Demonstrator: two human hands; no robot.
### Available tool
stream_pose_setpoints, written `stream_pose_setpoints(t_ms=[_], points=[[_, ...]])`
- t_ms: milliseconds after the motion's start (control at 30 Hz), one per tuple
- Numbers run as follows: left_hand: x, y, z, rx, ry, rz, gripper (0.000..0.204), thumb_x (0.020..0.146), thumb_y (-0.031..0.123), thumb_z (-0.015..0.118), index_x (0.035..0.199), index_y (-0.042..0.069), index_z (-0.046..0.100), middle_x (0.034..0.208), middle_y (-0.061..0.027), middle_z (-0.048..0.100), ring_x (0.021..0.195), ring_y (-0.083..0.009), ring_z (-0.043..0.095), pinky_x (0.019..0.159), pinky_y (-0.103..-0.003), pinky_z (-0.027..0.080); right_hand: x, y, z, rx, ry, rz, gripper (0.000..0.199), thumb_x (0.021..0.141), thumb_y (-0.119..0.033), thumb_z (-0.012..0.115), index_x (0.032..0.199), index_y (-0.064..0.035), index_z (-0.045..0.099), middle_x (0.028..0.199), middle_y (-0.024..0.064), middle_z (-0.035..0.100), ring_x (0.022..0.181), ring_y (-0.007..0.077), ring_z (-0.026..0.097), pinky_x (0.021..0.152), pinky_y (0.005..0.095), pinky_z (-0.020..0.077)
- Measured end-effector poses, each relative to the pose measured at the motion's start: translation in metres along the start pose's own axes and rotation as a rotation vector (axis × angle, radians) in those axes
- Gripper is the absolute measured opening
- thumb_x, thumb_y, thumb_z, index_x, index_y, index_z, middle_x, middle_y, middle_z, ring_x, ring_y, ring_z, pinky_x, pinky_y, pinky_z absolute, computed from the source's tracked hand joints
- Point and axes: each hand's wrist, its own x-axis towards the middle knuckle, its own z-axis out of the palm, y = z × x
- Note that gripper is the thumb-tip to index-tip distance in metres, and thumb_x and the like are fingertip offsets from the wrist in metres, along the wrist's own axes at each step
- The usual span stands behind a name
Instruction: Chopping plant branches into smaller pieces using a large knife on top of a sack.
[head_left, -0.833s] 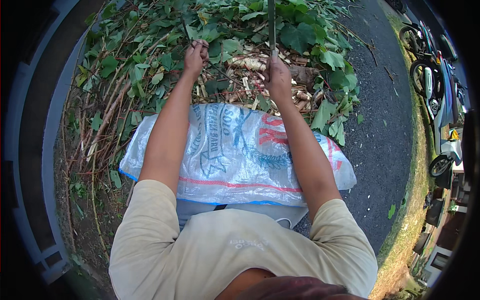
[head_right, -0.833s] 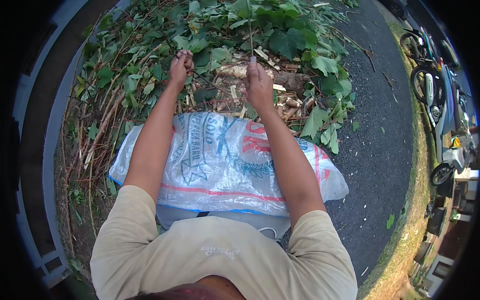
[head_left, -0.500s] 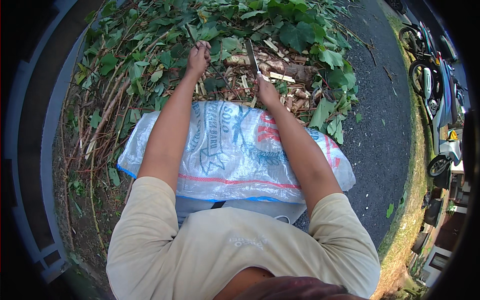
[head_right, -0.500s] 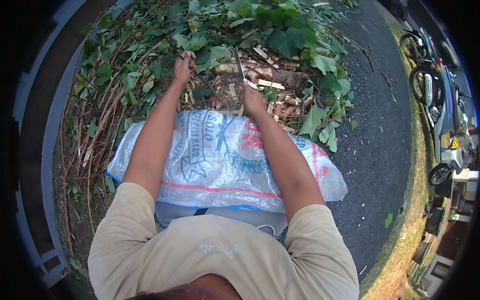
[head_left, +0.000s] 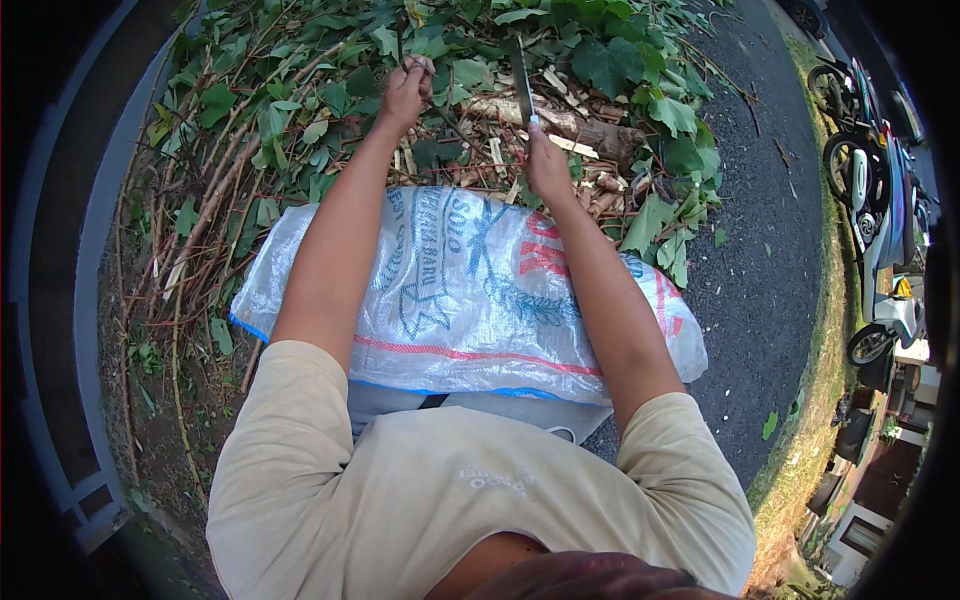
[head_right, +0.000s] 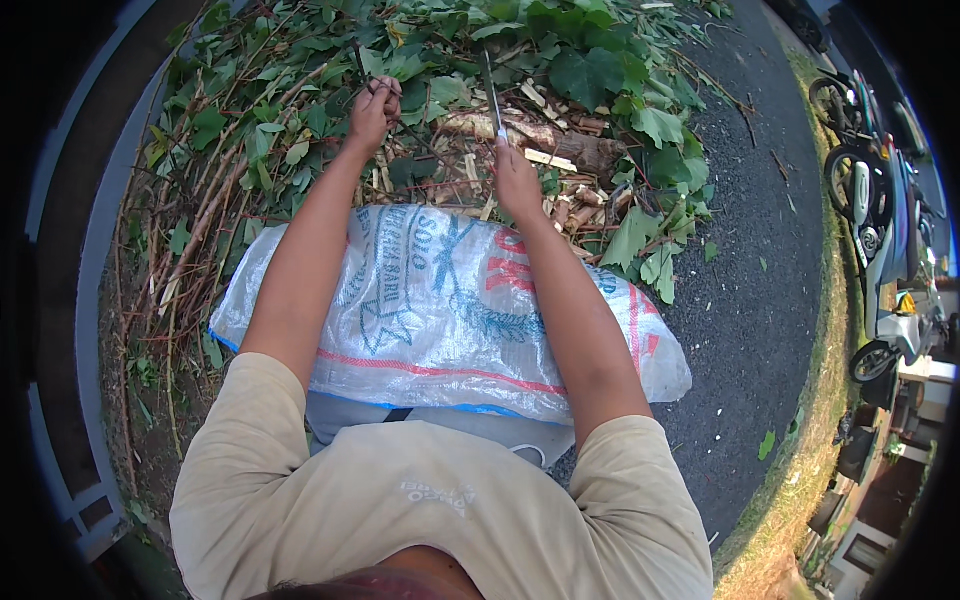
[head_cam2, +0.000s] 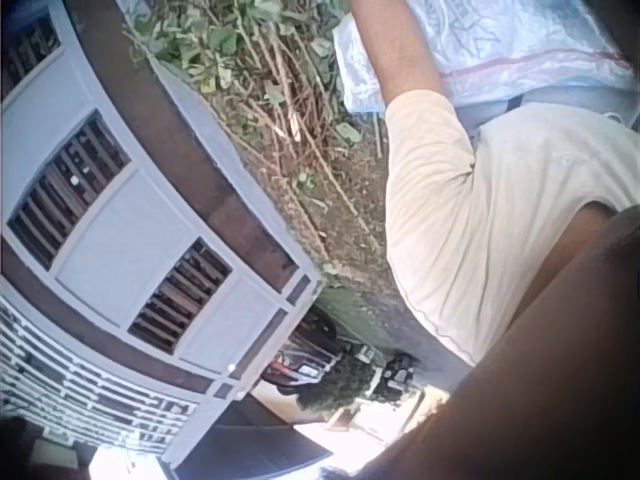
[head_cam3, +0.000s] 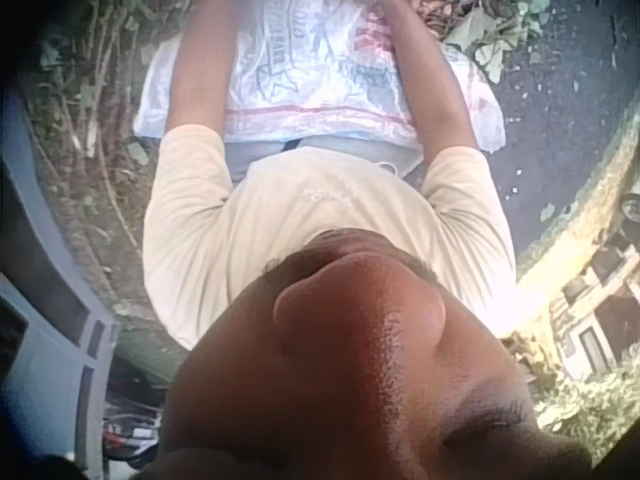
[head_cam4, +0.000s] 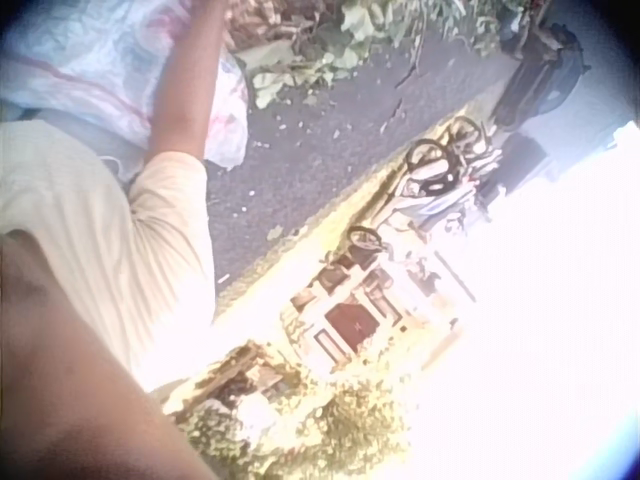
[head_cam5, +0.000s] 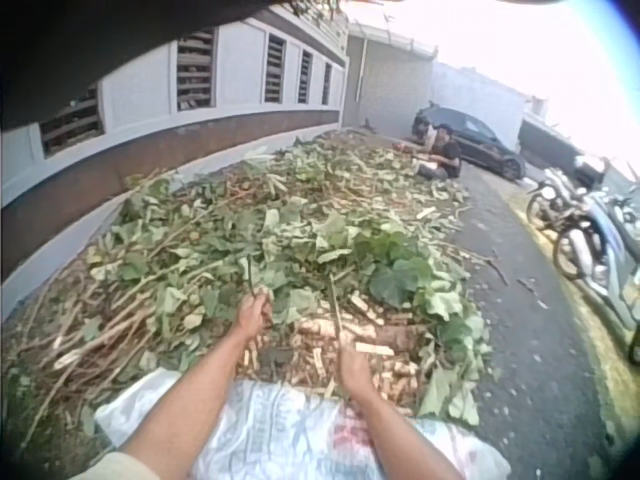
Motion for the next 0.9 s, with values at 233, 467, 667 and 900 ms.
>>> stream_pose_setpoints(t_ms=[233,467,667,900], points=[[-0.006,0.009,-0.007,-0.030,-0.018,0.054,0.025,0.114,0.021,0.039,0.100,0.007,0.055,0.065,0.0060,0.030,0.053,-0.0072,0.026,0.048,-0.028,0.022,-0.011,-0.056,-0.023,-0.008,-0.024,0.148,0.062,0.107,-0.053,0.045,0.084,0.0008,0.065,0.064,0.0112,0.060,0.059,0.0241,0.061,0.058,0.0397,0.0466],[-0.001,-0.014,-0.007,0.113,-0.048,0.009,0.027,0.114,0.025,0.039,0.102,0.006,0.053,0.064,0.0073,0.028,0.053,-0.0064,0.024,0.050,-0.026,0.024,-0.017,-0.068,-0.025,0.140,0.156,-0.426,0.047,0.113,-0.041,0.041,0.082,-0.0072,0.052,0.067,-0.0013,0.045,0.059,0.0085,0.040,0.052,0.0292,0.0334],[0.007,-0.015,-0.003,0.172,-0.115,0.069,0.027,0.114,0.027,0.039,0.104,0.007,0.053,0.064,0.0071,0.029,0.053,-0.0059,0.025,0.050,-0.026,0.025,0.028,0.054,-0.002,-0.089,-0.133,0.243,0.071,0.103,-0.069,0.042,0.084,-0.0031,0.060,0.067,0.0089,0.055,0.058,0.0214,0.056,0.052,0.0368,0.0433],[-0.001,0.004,0.006,-0.026,-0.021,0.060,0.026,0.114,0.027,0.040,0.103,0.009,0.055,0.066,0.0067,0.030,0.056,-0.0077,0.029,0.053,-0.028,0.028,0.014,0.005,-0.021,0.150,-0.053,0.286,0.062,0.103,-0.064,0.046,0.090,-0.0051,0.061,0.067,0.0031,0.052,0.050,0.0148,0.047,0.047,0.0325,0.0384]])
